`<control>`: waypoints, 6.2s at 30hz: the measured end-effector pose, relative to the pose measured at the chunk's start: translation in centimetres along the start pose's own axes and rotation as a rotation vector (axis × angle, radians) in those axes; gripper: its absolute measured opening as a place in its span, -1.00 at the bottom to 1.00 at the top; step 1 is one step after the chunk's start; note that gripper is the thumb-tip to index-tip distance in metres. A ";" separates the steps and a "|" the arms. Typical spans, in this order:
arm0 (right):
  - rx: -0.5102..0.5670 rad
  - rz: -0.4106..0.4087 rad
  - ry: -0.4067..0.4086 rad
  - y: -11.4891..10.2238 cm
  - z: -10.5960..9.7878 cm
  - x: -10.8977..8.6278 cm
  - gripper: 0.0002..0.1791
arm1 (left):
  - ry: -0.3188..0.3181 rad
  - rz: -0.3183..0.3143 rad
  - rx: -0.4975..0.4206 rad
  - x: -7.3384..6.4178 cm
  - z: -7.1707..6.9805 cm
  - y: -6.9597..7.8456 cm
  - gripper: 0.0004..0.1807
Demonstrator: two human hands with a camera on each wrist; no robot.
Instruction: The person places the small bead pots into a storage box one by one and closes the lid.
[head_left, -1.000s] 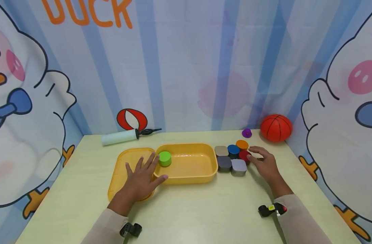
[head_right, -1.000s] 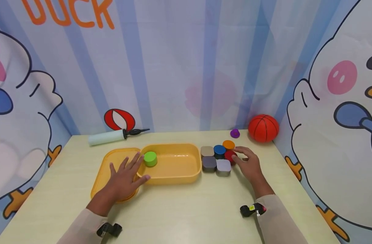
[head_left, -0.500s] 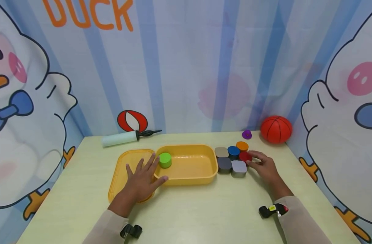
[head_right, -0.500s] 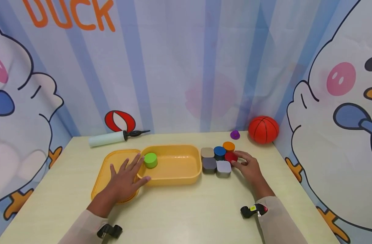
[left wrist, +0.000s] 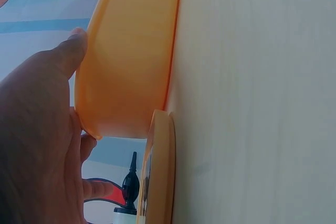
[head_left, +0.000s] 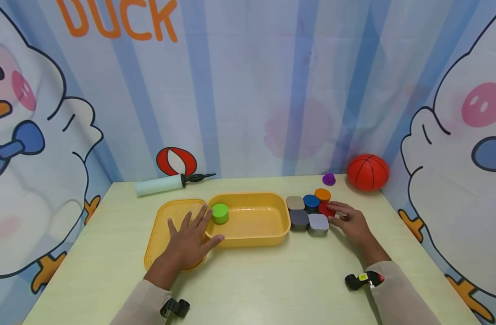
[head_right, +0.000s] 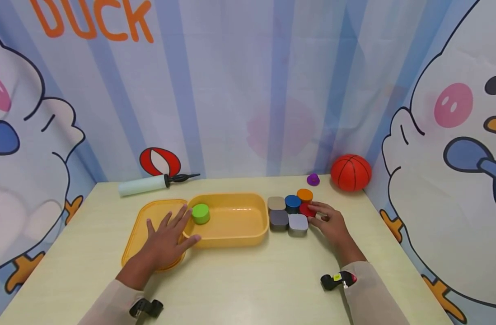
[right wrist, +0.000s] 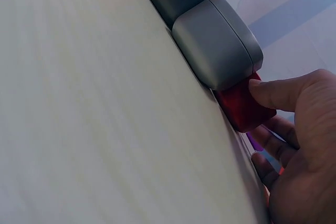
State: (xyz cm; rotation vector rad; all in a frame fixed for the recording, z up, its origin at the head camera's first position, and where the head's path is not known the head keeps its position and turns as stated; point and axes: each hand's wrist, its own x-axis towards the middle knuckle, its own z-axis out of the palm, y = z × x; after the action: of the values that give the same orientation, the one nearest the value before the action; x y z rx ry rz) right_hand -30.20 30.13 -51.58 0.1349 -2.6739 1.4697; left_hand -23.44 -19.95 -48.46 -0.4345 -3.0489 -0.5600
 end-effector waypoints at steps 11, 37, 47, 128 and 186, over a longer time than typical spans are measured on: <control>-0.053 0.036 0.001 0.0 0.1 0.0 -0.47 | -0.009 -0.001 -0.005 -0.1 -0.2 0.2 0.03; 0.112 -0.023 0.130 -0.1 -0.5 -0.6 -0.49 | -0.010 -0.005 -0.012 -0.1 -0.1 0.1 0.04; 0.192 -0.116 0.269 -0.4 -0.3 -0.5 -0.53 | -0.012 -0.004 -0.007 0.0 0.0 0.2 0.04; 0.152 -0.299 -0.147 -15.9 13.6 0.5 -0.59 | -0.035 -0.020 -0.023 0.0 -0.3 0.5 0.05; -0.118 -0.276 -0.454 -18.2 19.5 1.1 -0.68 | -0.023 -0.010 0.000 0.0 -0.2 0.2 0.06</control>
State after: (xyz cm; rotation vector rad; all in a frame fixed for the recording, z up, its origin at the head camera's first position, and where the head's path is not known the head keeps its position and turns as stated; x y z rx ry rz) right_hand -29.75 3.93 -46.60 0.8888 -2.9075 1.3184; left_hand -23.41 -19.83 -48.21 -0.4284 -3.0742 -0.5598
